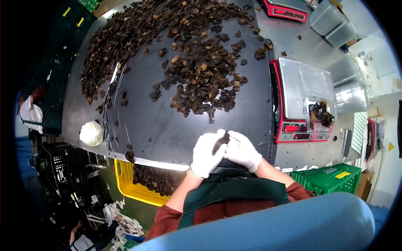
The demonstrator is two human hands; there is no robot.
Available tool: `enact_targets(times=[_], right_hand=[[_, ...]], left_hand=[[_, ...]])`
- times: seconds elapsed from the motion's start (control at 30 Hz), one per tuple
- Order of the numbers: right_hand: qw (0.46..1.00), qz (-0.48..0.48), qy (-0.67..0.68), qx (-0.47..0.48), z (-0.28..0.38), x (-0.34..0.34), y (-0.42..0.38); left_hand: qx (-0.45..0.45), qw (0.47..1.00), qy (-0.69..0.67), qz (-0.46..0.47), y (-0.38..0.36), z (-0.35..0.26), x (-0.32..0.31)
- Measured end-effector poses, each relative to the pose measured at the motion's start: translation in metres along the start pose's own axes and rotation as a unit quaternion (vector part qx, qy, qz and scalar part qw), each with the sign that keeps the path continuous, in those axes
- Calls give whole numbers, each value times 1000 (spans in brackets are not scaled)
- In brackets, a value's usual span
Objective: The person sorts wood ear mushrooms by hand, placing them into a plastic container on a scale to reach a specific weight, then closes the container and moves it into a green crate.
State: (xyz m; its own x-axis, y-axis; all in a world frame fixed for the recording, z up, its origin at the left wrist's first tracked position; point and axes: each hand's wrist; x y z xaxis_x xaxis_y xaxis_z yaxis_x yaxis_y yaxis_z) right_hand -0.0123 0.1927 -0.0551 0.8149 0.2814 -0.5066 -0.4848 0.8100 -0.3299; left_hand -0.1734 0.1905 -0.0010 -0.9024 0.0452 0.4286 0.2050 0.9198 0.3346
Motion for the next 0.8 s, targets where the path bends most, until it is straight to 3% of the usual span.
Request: enact_targets(times=[0.07,0.2,0.23,0.27,0.3,0.37,0.43,0.47,0.5,0.53,0.57,0.6,0.63,0.67,0.73,0.77,0.8], right_hand=[[993,11,-110,53,-6,-6,-3],[995,-21,-62,72,9,-11,-16],[997,-41,2,64,20,-13,-22],[994,-53,87,49,33,-15,-31],[977,-55,202,28,46,-14,-37],[861,3,508,-20,82,-4,-51],[846,-42,528,63,132,2,-76],[854,-101,492,136,148,15,-87],[868,-86,434,226,152,42,-99],[875,-203,322,300,162,62,-113],[854,-336,205,341,171,82,-126],[835,-341,195,386,186,92,-135],[771,-472,62,423,192,89,-137],[771,-467,71,426,181,133,-149],[715,-560,-221,356,185,149,-151],[720,-561,-269,308,183,152,-155],[680,-578,-329,309,180,154,-154]], left_hand=[[1,992,62,113,6,-10,-14],[-141,989,17,47,18,-31,-20],[-25,988,-24,149,27,-37,-10],[-3,989,-46,139,29,-34,-8],[-94,995,41,-11,21,-28,-11],[-74,996,22,-53,31,-9,-3],[-32,998,37,-42,43,19,-3],[-28,998,48,-35,53,28,-7],[-29,997,58,-29,61,33,-16],[-28,997,69,-23,68,39,-24],[-49,995,84,-7,76,45,-31],[-55,995,77,19,83,59,-39],[-71,987,141,38,89,67,-47],[-86,974,204,56,94,72,-53],[-45,948,279,143,96,75,-62],[-53,947,270,165,91,79,-63],[-62,945,260,188,83,81,-64]])
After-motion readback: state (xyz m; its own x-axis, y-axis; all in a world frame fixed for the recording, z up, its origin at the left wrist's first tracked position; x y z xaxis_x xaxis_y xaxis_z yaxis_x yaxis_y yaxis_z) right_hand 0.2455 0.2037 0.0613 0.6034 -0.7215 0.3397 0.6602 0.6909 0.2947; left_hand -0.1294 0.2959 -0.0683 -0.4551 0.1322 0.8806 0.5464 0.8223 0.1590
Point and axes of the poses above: each hand's wrist, its own y-axis towards the middle knuckle, its own x-axis out of the back of the hand, z = x × y, and after that the axes turned 13 degrees about -y, right-handed
